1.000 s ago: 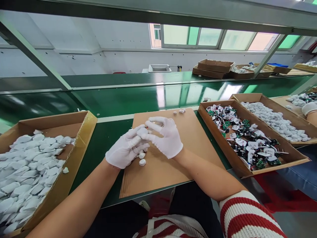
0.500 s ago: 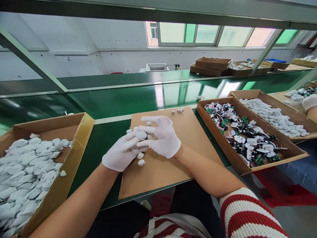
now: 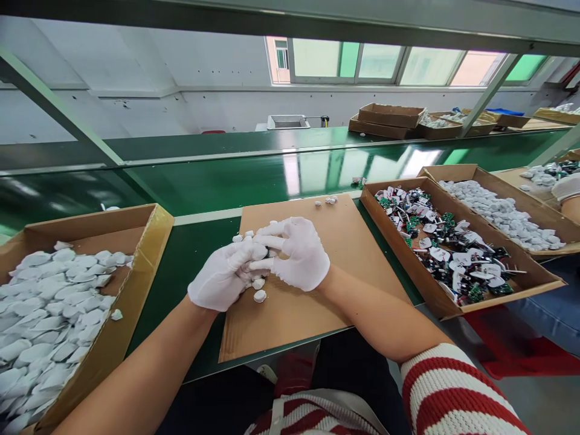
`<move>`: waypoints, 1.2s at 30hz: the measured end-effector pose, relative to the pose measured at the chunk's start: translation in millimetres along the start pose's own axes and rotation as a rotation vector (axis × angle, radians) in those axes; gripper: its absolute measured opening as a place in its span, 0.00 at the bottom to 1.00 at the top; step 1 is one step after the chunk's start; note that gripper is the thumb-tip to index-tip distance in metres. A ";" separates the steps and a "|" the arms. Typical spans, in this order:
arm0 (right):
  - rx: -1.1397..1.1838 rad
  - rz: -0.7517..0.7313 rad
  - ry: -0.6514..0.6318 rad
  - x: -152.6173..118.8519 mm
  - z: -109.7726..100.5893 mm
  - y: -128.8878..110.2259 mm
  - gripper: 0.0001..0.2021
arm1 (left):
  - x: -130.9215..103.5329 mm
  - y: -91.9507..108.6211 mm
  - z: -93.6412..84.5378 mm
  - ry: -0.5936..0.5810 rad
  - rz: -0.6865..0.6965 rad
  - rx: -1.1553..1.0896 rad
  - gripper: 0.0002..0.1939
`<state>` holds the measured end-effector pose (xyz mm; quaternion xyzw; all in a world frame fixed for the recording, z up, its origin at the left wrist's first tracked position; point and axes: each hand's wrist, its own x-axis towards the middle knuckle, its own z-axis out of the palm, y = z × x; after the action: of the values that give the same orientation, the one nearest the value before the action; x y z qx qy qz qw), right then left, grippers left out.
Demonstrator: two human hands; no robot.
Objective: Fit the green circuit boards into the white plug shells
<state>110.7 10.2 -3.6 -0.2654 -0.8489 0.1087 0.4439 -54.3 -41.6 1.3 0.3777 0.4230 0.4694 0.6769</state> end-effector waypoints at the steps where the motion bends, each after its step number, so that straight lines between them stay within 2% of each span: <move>1: 0.003 0.029 0.002 -0.4 -0.5 -2.2 0.05 | 0.3 0.4 -1.0 0.001 0.012 0.008 0.23; 5: 0.003 0.139 0.046 -3.3 -2.7 -7.4 0.04 | 3.0 2.4 -4.3 -0.070 -0.056 -0.051 0.21; 7: -0.001 0.155 0.080 -5.8 -1.7 -7.2 0.08 | 3.2 3.8 -3.9 -0.107 -0.070 -0.070 0.20; 9: -0.040 0.162 0.158 -9.0 1.6 -5.7 0.16 | 1.9 5.2 -1.5 -0.069 -0.043 -0.059 0.19; 11: -0.106 0.190 0.262 -12.2 6.4 -3.8 0.21 | -0.4 6.4 2.9 0.000 -0.037 -0.055 0.23; 13: -0.155 0.199 0.304 -14.9 10.4 -2.4 0.19 | -2.8 6.9 8.5 0.064 -0.043 -0.056 0.28; 16: -0.212 0.129 0.259 -17.6 12.3 -2.6 0.09 | -4.6 4.8 16.0 0.112 -0.031 -0.047 0.31; 19: -0.280 0.080 0.207 -18.9 10.6 -5.8 0.06 | -3.9 0.1 19.4 0.128 0.023 -0.063 0.29; 23: -0.235 0.154 0.078 -16.7 11.0 -8.4 0.06 | -1.5 -2.7 16.6 0.146 0.057 -0.091 0.28; 25: -0.212 0.191 0.087 -14.2 13.1 -6.9 0.09 | -0.8 -0.4 13.4 0.134 0.010 -0.098 0.27; 28: -0.189 0.238 0.188 -10.7 15.0 -2.6 0.25 | -0.4 5.8 7.8 0.085 -0.068 -0.084 0.24; 29: -0.173 0.238 0.196 -9.8 14.8 -1.2 0.27 | -0.3 7.6 5.9 0.060 -0.079 -0.089 0.22; 30: -0.155 0.224 0.180 -9.2 14.2 0.1 0.27 | 0.0 8.7 4.2 0.034 -0.083 -0.107 0.21; 33: -0.115 0.175 0.131 -8.7 11.6 2.4 0.13 | 1.3 8.1 1.8 -0.016 -0.106 -0.173 0.21; 36: -0.094 0.142 0.153 -10.3 11.7 2.8 0.10 | 2.5 3.6 4.1 0.055 -0.079 -0.071 0.23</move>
<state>107.0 7.5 -18.9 -0.3528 -0.7958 0.0796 0.4857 -51.2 -38.7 5.6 0.3234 0.4391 0.4674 0.6959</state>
